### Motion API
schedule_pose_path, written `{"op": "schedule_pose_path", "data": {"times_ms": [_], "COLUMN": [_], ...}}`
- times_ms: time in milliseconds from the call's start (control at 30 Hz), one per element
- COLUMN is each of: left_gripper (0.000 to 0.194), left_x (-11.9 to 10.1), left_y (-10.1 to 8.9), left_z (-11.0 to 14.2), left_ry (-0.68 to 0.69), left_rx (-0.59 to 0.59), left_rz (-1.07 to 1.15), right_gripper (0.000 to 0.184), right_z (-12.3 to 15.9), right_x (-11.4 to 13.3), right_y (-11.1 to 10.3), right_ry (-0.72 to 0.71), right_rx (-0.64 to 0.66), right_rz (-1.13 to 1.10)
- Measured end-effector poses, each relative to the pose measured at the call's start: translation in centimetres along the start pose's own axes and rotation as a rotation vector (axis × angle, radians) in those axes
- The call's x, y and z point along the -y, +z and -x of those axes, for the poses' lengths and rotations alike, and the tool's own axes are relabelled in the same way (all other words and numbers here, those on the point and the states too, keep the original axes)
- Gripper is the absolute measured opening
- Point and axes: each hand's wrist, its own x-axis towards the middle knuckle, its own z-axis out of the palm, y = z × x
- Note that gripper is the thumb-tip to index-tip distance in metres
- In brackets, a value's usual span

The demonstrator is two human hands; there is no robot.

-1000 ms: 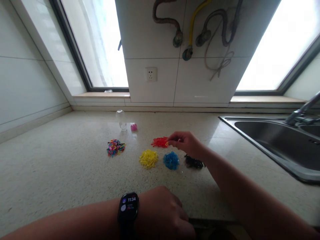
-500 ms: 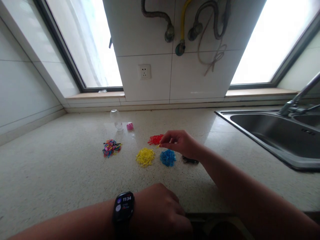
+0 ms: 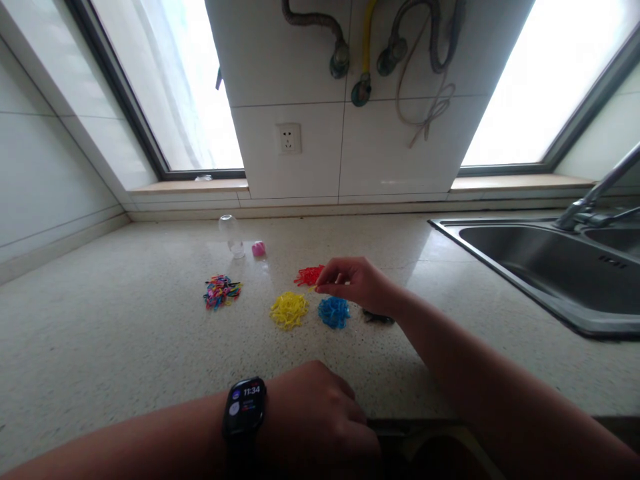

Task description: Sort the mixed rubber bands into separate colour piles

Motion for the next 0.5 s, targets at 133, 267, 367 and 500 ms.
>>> {"op": "schedule_pose_path", "data": {"times_ms": [133, 267, 367, 500], "left_gripper": [0.014, 0.013, 0.012, 0.011], "left_x": [0.0, -0.1, 0.0, 0.0], "left_y": [-0.1, -0.1, -0.1, 0.0], "left_z": [0.0, 0.0, 0.0, 0.1], "left_ry": [0.008, 0.0, 0.003, 0.01], "left_rx": [0.008, 0.014, 0.016, 0.016], "left_rz": [-0.001, -0.002, -0.006, 0.007], "right_gripper": [0.019, 0.02, 0.02, 0.019], "right_z": [-0.1, -0.1, -0.1, -0.1], "right_x": [-0.2, -0.5, -0.5, -0.2], "right_y": [0.1, 0.3, 0.6, 1.5], "right_ry": [-0.01, -0.021, -0.044, -0.087], "right_rx": [0.006, 0.0, 0.01, 0.04], "right_rz": [-0.008, 0.027, 0.061, 0.072]}}
